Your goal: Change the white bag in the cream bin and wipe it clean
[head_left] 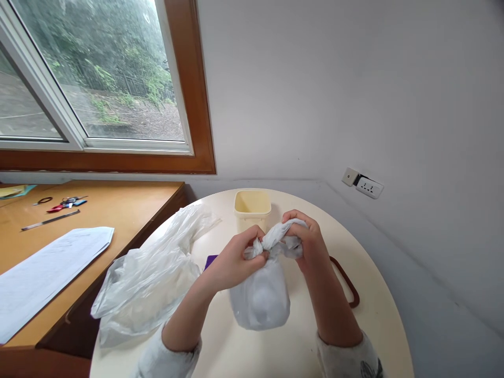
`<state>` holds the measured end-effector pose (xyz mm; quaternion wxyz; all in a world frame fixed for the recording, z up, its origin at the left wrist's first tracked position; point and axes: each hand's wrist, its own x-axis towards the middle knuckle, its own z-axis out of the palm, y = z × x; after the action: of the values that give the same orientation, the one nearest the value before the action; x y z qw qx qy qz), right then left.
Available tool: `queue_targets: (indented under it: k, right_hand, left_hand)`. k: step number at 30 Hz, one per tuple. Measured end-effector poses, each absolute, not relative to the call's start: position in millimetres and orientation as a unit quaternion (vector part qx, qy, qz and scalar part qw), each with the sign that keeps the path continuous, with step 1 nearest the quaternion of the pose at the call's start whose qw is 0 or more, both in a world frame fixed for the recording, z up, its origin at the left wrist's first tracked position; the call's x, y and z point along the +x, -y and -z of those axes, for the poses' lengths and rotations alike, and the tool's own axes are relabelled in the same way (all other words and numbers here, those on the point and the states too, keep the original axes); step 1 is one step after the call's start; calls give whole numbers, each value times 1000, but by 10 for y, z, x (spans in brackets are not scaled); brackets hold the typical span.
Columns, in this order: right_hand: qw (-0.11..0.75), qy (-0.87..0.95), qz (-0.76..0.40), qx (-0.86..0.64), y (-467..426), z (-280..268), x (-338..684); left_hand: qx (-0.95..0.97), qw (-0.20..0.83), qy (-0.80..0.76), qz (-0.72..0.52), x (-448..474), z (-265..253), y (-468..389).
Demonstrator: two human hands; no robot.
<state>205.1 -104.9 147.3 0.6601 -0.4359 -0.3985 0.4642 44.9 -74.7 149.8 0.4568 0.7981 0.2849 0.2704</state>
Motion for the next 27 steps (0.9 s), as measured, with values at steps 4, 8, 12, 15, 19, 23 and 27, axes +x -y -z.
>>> queue_targets:
  k: [4, 8, 12, 15, 19, 23, 27]
  right_hand:
    - [681, 364, -455, -444, 1038, -1473, 2103]
    - [697, 338, -440, -455, 1090, -1533, 2130]
    - [701, 336, -436, -454, 1133, -1589, 2137]
    - [695, 344, -434, -459, 1148, -1599, 2143]
    - [688, 361, -435, -456, 1152, -1577, 2141]
    - [695, 370, -436, -436, 1126, -1542, 2111]
    - [708, 353, -444, -420, 1104, -1528, 2100]
  left_hand:
    - [794, 436, -318, -280, 458, -1462, 732]
    - [796, 420, -347, -264, 463, -1444, 722]
    - [799, 439, -324, -253, 466, -1457, 734]
    - [803, 457, -296, -241, 479, -1470, 757]
    - [811, 469, -265, -227, 528, -1462, 795]
    - [824, 452, -268, -211, 579, -1421, 806]
    - [827, 448, -290, -175, 586, -1379, 781]
